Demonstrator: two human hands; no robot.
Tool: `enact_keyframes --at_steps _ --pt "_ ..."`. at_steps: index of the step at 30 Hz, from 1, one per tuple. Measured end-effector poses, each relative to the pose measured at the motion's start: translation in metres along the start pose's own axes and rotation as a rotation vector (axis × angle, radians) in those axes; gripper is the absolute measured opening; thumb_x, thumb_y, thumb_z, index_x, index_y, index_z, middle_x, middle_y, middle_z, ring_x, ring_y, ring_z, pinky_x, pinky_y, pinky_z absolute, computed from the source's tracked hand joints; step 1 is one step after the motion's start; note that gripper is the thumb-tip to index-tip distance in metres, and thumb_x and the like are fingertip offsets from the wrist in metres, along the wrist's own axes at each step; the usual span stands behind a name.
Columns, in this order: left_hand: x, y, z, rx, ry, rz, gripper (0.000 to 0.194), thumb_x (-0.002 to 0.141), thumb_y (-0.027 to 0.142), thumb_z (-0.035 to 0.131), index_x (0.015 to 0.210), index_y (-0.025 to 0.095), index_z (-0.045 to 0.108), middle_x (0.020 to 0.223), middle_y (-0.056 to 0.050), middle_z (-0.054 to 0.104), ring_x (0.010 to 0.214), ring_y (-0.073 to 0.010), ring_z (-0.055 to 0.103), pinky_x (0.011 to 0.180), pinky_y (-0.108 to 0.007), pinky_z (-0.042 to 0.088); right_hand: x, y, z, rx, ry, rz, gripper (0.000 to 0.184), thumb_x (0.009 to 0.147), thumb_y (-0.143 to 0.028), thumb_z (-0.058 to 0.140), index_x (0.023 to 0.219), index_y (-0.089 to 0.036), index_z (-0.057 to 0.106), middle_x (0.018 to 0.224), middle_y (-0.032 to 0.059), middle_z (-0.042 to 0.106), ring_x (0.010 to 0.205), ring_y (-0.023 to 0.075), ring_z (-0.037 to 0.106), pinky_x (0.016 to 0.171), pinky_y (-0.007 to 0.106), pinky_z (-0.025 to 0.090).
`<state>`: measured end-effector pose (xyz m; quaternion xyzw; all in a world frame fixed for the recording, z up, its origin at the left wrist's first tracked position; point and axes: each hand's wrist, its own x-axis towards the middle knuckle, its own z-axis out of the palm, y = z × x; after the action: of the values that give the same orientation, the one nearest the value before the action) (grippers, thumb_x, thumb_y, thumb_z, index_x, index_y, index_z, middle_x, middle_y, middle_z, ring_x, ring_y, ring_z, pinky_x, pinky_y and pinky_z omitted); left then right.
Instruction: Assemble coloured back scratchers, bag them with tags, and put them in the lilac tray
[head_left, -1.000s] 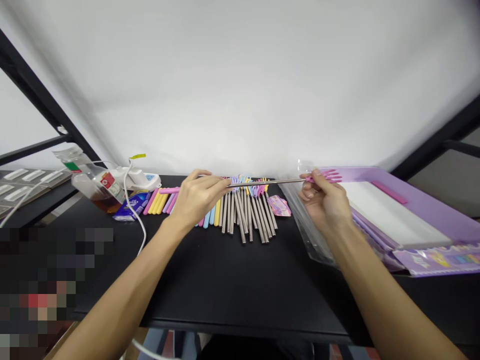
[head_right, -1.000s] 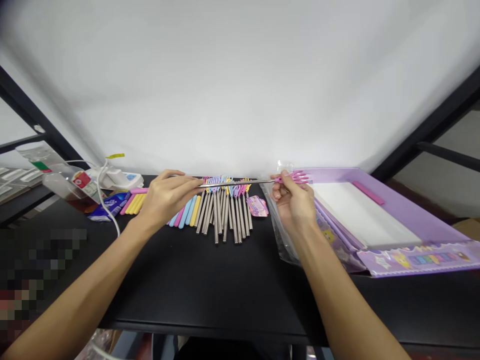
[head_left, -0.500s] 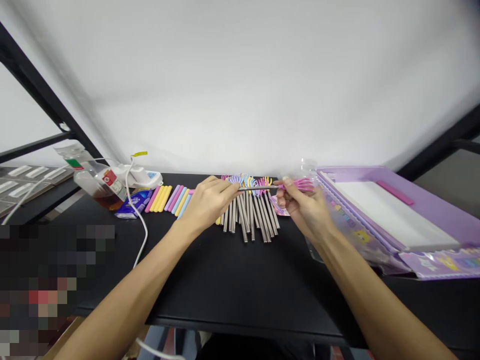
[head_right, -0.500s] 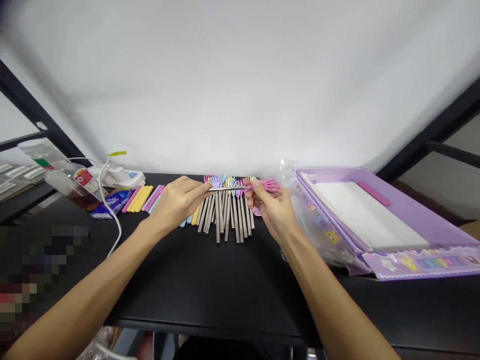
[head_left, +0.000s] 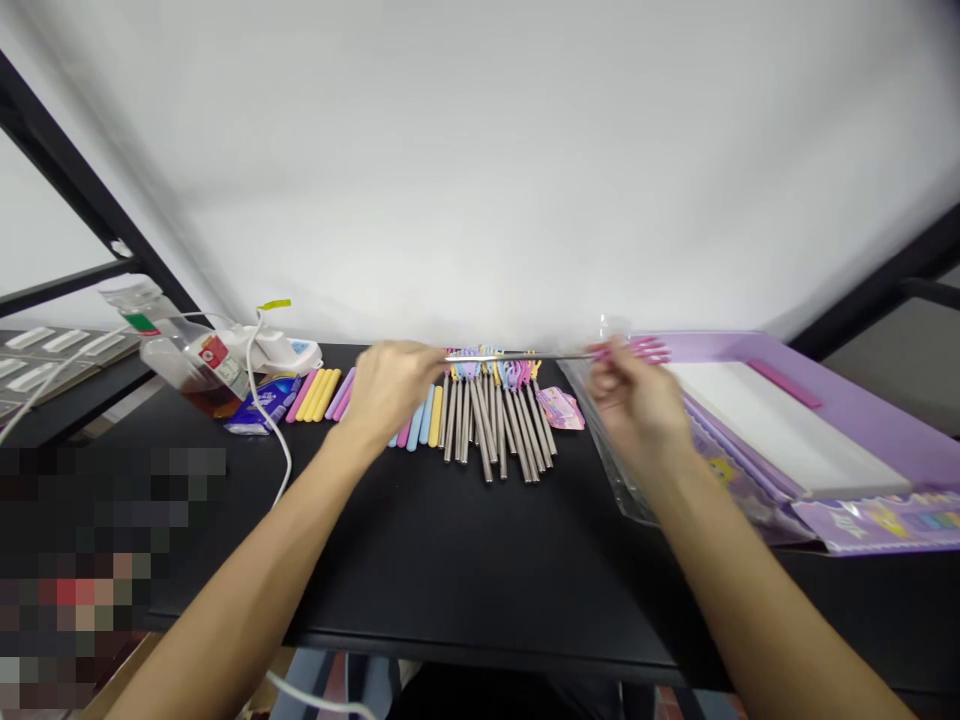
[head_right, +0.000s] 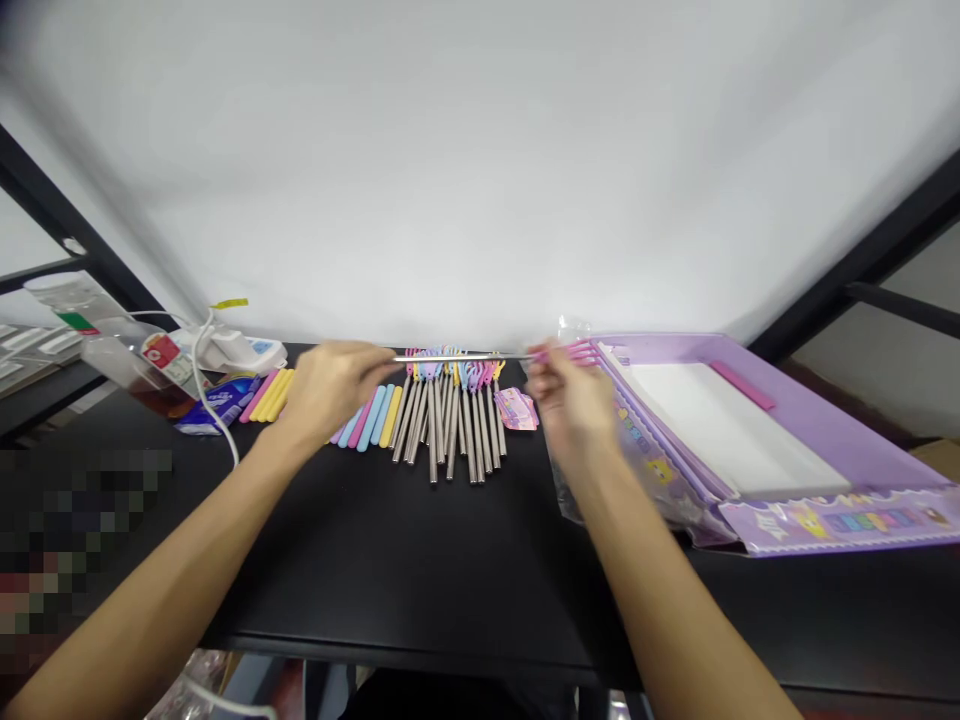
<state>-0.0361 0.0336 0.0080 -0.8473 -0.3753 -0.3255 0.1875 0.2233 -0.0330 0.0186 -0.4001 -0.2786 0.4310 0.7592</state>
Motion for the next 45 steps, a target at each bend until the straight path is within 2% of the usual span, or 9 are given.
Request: enact_keyframes --at_steps 3,7,10,16,22,31,39,42,45 --pt "0.001 -0.015 -0.003 0.114 0.007 -0.158 0.014 0.090 0.020 0.066 0.079 0.021 0.075 0.081 -0.006 0.077 0.087 -0.0306 0.073 0.069 -0.040 0.051 0.014 -0.015 -0.012 0.160 0.223 -0.134 0.034 0.088 -0.030 0.074 0.062 -0.015 0.059 0.055 -0.0059 0.053 0.039 0.0007 0.036 0.037 0.013 0.031" --pt "0.003 -0.001 0.001 0.054 0.009 0.074 0.019 0.094 0.015 0.058 0.105 0.018 0.074 0.102 -0.009 0.078 0.113 -0.0305 0.067 0.093 -0.048 0.050 0.013 -0.006 -0.008 0.137 0.213 -0.146 0.036 0.088 -0.037 0.074 0.065 -0.014 0.059 0.057 -0.0047 0.053 0.044 0.0030 0.043 0.039 0.015 0.035" --pt "0.001 0.015 0.004 -0.007 -0.006 0.183 0.032 0.096 0.008 0.050 0.121 0.017 0.069 0.106 -0.009 0.078 0.103 -0.0224 0.072 0.103 -0.044 0.046 0.013 -0.005 -0.009 0.118 0.195 -0.148 0.035 0.087 -0.039 0.075 0.067 -0.015 0.059 0.063 -0.0024 0.058 0.048 0.0045 0.048 0.039 0.016 0.035" --pt "-0.003 -0.009 -0.001 0.129 -0.014 -0.168 0.025 0.096 0.019 0.053 0.093 0.020 0.078 0.102 -0.010 0.078 0.098 -0.0296 0.074 0.096 -0.047 0.051 0.031 -0.045 -0.054 0.163 0.463 -0.292 0.049 0.104 -0.039 0.047 0.060 -0.018 0.048 0.050 -0.0072 0.038 0.038 0.0034 0.027 0.035 0.017 0.028" --pt "0.000 -0.006 0.006 0.076 0.072 -0.059 0.026 0.096 0.015 0.051 0.100 0.016 0.076 0.104 -0.011 0.078 0.097 -0.0277 0.074 0.101 -0.047 0.047 0.037 -0.051 -0.068 0.202 0.519 -0.308 0.049 0.104 -0.040 0.047 0.059 -0.019 0.047 0.048 -0.0083 0.031 0.038 0.0042 0.025 0.034 0.017 0.028" --pt "0.008 0.040 0.006 -0.026 0.178 0.192 0.023 0.098 0.010 0.051 0.107 0.016 0.071 0.105 -0.009 0.078 0.095 -0.0231 0.074 0.096 -0.041 0.048 0.000 0.010 0.001 0.023 -0.041 0.000 0.036 0.065 -0.037 0.091 0.068 -0.013 0.065 0.060 -0.0018 0.060 0.049 0.0045 0.050 0.041 0.016 0.036" --pt "-0.002 -0.019 0.004 0.086 0.143 0.144 0.020 0.098 0.031 0.058 0.106 0.019 0.072 0.090 -0.008 0.078 0.078 -0.0250 0.072 0.077 -0.038 0.050 0.032 -0.027 -0.047 0.097 0.312 -0.177 0.044 0.086 -0.047 0.075 0.062 -0.015 0.055 0.047 -0.0091 0.040 0.037 0.0010 0.030 0.035 0.015 0.028" --pt "0.000 -0.016 0.003 0.091 0.167 0.213 0.020 0.100 0.030 0.056 0.102 0.017 0.071 0.085 -0.008 0.075 0.072 -0.0217 0.068 0.070 -0.034 0.049 0.031 -0.025 -0.047 0.105 0.261 -0.155 0.041 0.082 -0.043 0.079 0.061 -0.015 0.057 0.049 -0.0077 0.045 0.039 0.0010 0.032 0.037 0.015 0.029" --pt "0.003 0.007 0.003 0.055 0.201 0.289 0.019 0.100 0.029 0.056 0.101 0.016 0.070 0.083 -0.007 0.073 0.068 -0.0192 0.064 0.064 -0.032 0.046 0.016 -0.005 -0.027 0.038 0.014 -0.018 0.035 0.068 -0.036 0.090 0.064 -0.015 0.063 0.063 -0.0018 0.061 0.049 0.0029 0.045 0.041 0.016 0.034"
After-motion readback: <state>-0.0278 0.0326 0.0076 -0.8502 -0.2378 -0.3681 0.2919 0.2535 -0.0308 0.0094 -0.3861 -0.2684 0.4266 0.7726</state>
